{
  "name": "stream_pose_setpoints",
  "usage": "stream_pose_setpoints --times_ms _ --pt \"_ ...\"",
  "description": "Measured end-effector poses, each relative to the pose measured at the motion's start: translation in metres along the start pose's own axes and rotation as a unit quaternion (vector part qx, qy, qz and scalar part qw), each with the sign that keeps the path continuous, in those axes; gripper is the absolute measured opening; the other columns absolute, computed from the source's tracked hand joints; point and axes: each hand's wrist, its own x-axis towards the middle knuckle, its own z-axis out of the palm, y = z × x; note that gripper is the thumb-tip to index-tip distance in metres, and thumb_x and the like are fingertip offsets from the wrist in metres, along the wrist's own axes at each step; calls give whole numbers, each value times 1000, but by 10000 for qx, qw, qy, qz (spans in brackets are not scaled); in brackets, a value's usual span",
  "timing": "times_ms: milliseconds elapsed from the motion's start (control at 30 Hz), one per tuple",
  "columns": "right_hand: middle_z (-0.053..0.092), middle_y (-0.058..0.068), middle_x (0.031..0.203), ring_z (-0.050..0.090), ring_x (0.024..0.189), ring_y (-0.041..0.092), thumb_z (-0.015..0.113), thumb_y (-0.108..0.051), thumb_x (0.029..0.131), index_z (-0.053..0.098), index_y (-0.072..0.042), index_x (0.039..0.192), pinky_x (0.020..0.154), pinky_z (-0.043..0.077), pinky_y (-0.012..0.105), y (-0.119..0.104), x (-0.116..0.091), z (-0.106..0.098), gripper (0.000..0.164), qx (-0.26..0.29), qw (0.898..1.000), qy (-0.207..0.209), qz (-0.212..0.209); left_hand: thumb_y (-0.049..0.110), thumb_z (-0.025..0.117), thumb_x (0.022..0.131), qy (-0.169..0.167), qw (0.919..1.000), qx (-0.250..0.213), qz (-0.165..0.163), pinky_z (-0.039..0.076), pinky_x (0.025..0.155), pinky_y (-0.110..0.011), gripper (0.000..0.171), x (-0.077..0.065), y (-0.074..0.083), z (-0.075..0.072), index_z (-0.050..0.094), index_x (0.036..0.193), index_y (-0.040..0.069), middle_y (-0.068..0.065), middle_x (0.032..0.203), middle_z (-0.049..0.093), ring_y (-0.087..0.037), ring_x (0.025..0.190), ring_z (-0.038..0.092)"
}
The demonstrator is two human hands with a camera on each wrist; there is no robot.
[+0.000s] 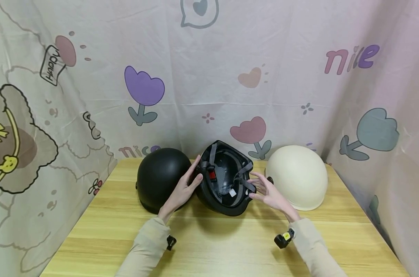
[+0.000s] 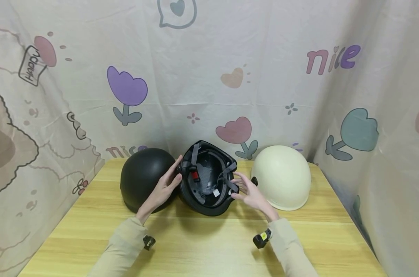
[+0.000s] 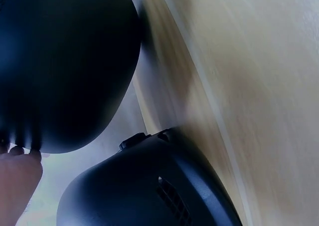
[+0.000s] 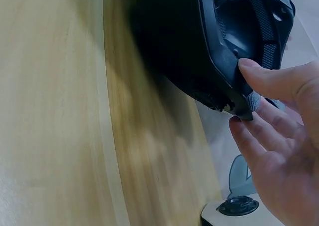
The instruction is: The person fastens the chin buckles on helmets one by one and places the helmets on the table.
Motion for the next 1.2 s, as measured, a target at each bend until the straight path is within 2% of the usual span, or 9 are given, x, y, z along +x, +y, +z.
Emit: stream_pose_setpoints --times_ms 67,167,233,400,500,733,967,1200 --pt "51 35 141 41 139 54 71 2 89 25 1 154 114 33 62 0 0 1 79 -15 10000 25 49 18 47 108 -6 10000 74 1 19 128 -33 60 0 0 1 22 162 24 -1 171 18 -20 158 17" --pt "53 35 139 45 135 55 71 1 89 27 2 153 113 35 62 3 -2 1 78 -194 9998 53 72 16 46 108 6 9999 147 3 16 127 -53 56 0 -3 3 28 160 27 -6 170 18 -23 158 16" --pt "55 34 138 48 133 54 71 1 89 29 1 153 112 37 61 4 -3 2 77 -267 9995 80 118 15 45 108 27 9998 198 14 16 125 -59 54 0 -4 4 32 159 26 -6 170 18 -25 158 16" --pt "56 33 139 52 131 52 73 -3 90 31 -1 153 110 40 62 7 -4 4 76 -299 9994 67 149 13 47 107 161 9997 201 7 15 125 -62 52 0 -7 7 38 156 25 0 169 21 -27 158 16" --pt "55 34 140 50 132 53 72 -4 90 30 -1 154 110 40 62 8 -4 6 77 -206 9997 57 129 13 48 107 200 9997 100 -38 14 125 -61 51 0 -7 7 39 156 24 0 169 20 -27 158 15" --pt "51 35 141 49 132 55 71 0 90 25 -4 156 112 37 64 8 -3 9 81 -43 9997 112 208 20 47 108 118 9986 5 -523 26 120 -63 54 -1 -7 6 31 159 27 -9 171 11 -34 158 12" --pt "48 39 143 50 129 58 70 2 91 15 -5 159 105 46 60 6 -2 12 88 -44 9996 75 277 23 48 108 176 9975 284 -626 14 126 -60 56 0 -8 6 27 160 27 -6 169 21 -29 158 15" --pt "48 36 145 49 132 55 71 -2 91 11 -8 161 109 40 64 6 0 13 92 87 9988 20 477 18 48 107 196 9964 193 -806 17 125 -61 59 3 -9 6 24 161 19 -13 169 20 -33 157 18"
